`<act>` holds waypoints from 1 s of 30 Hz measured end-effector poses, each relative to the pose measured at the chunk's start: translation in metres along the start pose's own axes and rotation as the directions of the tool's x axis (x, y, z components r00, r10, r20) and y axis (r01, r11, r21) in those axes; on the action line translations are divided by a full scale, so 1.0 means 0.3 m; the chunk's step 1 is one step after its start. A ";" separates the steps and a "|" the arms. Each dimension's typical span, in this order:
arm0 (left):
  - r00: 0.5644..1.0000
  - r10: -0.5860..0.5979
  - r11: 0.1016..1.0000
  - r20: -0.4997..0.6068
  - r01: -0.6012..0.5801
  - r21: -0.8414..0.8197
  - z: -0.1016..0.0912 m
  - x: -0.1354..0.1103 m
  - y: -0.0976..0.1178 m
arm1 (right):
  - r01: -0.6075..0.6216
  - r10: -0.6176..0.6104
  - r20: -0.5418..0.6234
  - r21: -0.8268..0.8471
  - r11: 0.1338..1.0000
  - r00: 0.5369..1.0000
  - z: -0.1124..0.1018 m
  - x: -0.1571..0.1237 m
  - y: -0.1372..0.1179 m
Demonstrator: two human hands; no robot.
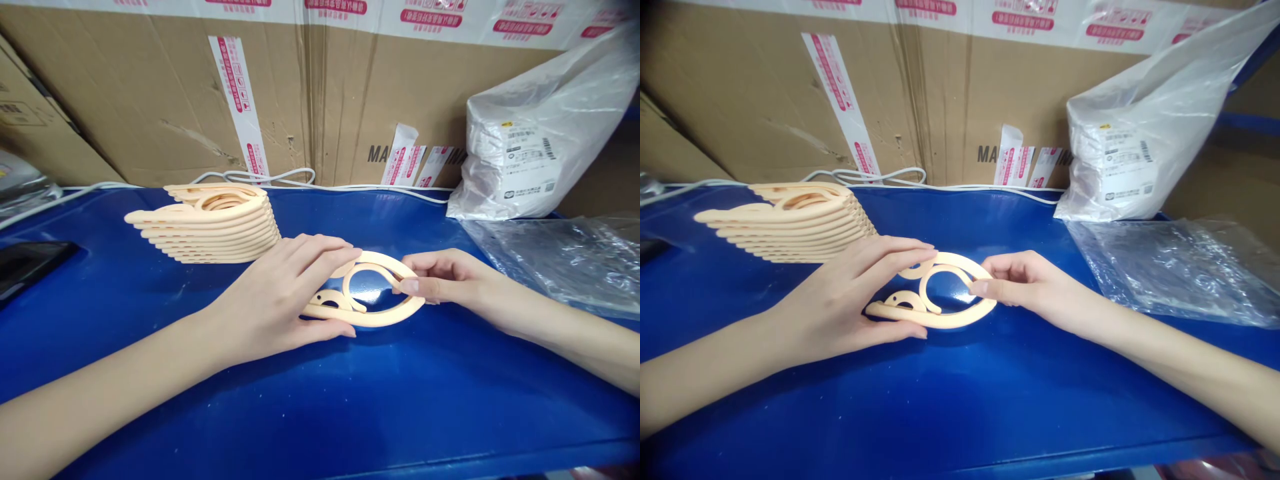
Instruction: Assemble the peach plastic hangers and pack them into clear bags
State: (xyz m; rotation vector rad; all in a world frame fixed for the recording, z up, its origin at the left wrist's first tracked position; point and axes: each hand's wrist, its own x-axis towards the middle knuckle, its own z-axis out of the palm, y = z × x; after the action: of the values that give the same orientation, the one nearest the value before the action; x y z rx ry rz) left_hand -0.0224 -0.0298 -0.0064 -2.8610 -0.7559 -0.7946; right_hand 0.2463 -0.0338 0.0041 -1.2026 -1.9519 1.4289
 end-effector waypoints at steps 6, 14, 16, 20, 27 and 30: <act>1.000 0.015 1.000 -0.001 -0.015 0.003 0.009 -0.004 -0.007 | -0.006 0.005 0.010 0.078 0.997 1.000 -0.002 0.001 0.005; 0.998 0.063 0.995 -0.024 -0.061 0.085 0.021 -0.005 -0.013 | -0.038 0.035 0.029 0.135 0.990 0.999 0.004 -0.006 -0.006; 0.998 0.065 0.992 -0.022 -0.062 0.107 0.027 -0.006 -0.013 | -0.049 0.044 0.035 0.140 0.989 0.998 0.005 -0.006 -0.008; 0.997 0.072 0.990 -0.010 -0.070 0.122 0.035 -0.007 -0.015 | -0.058 0.053 0.039 0.132 0.990 0.998 0.003 -0.004 -0.004; 0.995 0.102 0.987 -0.013 -0.099 0.129 0.030 -0.005 -0.013 | -0.033 0.032 0.022 0.080 0.996 0.999 0.005 -0.002 0.008; 0.993 0.116 0.984 -0.011 -0.113 0.136 0.030 -0.005 -0.011 | -0.029 0.027 0.030 0.068 0.997 0.999 0.007 -0.003 0.009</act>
State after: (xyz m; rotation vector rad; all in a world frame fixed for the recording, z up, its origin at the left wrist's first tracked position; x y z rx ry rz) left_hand -0.0208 -0.0258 -0.0152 -2.7440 -0.6114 -0.7246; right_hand 0.2461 -0.0353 0.0010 -1.1892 -1.8963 1.5219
